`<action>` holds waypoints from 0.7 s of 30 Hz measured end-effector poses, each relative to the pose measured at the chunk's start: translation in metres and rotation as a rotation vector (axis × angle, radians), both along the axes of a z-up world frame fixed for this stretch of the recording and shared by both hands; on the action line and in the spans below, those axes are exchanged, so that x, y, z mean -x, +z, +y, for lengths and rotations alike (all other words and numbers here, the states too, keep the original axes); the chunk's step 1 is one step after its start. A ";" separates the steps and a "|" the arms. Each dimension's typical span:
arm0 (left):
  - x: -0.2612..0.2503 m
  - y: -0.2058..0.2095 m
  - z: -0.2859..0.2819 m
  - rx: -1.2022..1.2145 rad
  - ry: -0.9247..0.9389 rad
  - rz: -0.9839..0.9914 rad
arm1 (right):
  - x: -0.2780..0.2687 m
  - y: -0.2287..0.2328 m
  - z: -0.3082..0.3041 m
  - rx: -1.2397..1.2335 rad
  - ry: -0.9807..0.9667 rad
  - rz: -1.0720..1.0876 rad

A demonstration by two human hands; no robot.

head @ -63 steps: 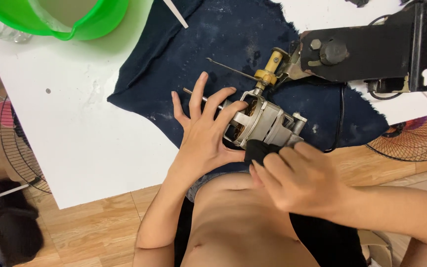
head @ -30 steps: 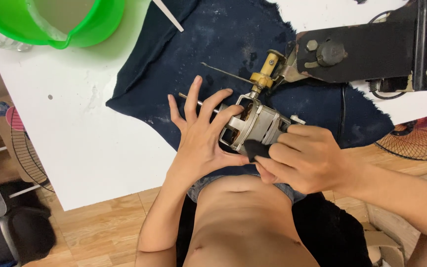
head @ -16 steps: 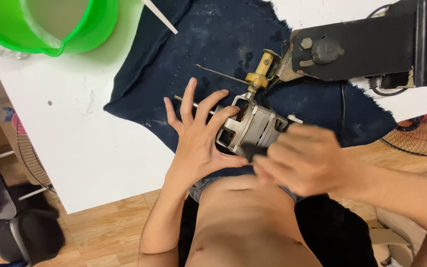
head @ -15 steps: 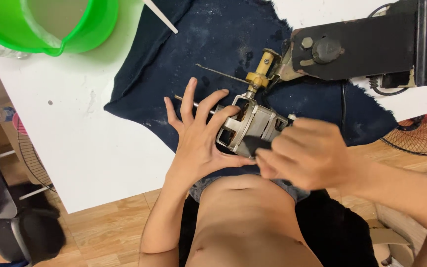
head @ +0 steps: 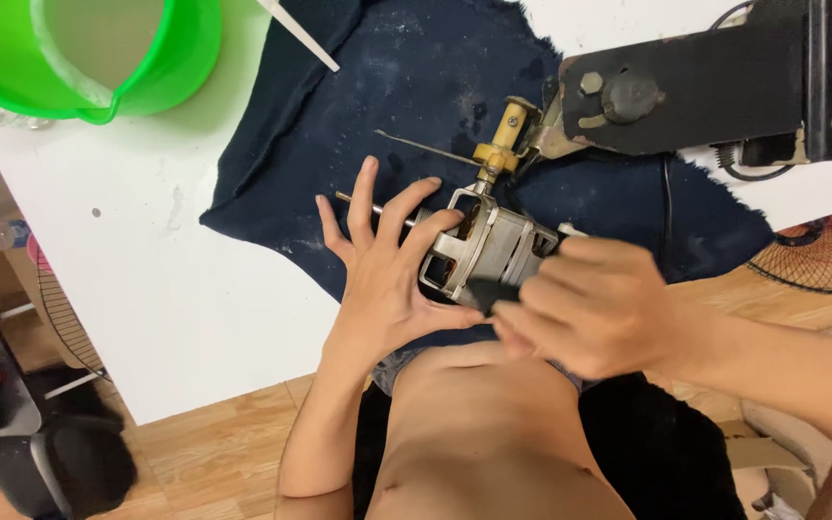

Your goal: Cleaning a motor assembly using a brush and a cloth with cleaning solution

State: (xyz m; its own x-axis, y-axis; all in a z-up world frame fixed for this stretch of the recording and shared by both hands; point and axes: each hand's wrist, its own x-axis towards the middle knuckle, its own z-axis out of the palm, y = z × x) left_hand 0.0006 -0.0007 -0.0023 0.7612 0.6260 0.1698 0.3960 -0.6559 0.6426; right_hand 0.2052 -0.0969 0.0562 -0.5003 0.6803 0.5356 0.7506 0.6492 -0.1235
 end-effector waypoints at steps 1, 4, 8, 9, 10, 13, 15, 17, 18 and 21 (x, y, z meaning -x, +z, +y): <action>0.001 0.001 0.000 0.000 -0.005 0.019 | -0.001 0.000 -0.001 0.042 0.003 0.009; -0.001 0.001 0.000 0.006 0.001 0.022 | -0.004 0.002 0.000 0.059 0.011 0.004; -0.002 0.004 0.000 -0.007 0.012 0.040 | -0.004 0.010 0.003 0.069 -0.038 -0.031; -0.002 0.004 -0.001 -0.007 0.014 0.038 | -0.005 0.007 0.002 0.068 -0.037 -0.032; -0.001 0.003 -0.001 -0.010 0.013 0.027 | -0.005 0.005 0.002 0.044 -0.024 -0.029; -0.002 0.006 0.000 -0.011 0.012 0.035 | -0.014 0.005 0.007 0.028 -0.040 -0.041; -0.001 0.006 -0.002 -0.007 0.011 0.050 | -0.011 0.007 0.007 0.036 -0.069 -0.062; -0.001 0.005 -0.001 0.010 0.006 -0.004 | 0.000 0.009 0.004 0.024 -0.003 -0.050; -0.002 0.007 0.000 0.011 0.002 -0.002 | -0.008 0.008 0.007 0.025 -0.007 -0.048; -0.003 0.008 -0.002 -0.008 0.024 0.030 | -0.017 0.008 0.008 0.014 -0.076 -0.109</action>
State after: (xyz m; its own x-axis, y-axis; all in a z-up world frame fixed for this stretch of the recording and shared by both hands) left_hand 0.0039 -0.0031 0.0059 0.7505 0.6430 0.1528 0.4306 -0.6512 0.6249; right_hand 0.2218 -0.0887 0.0644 -0.5014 0.7257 0.4712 0.8073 0.5883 -0.0470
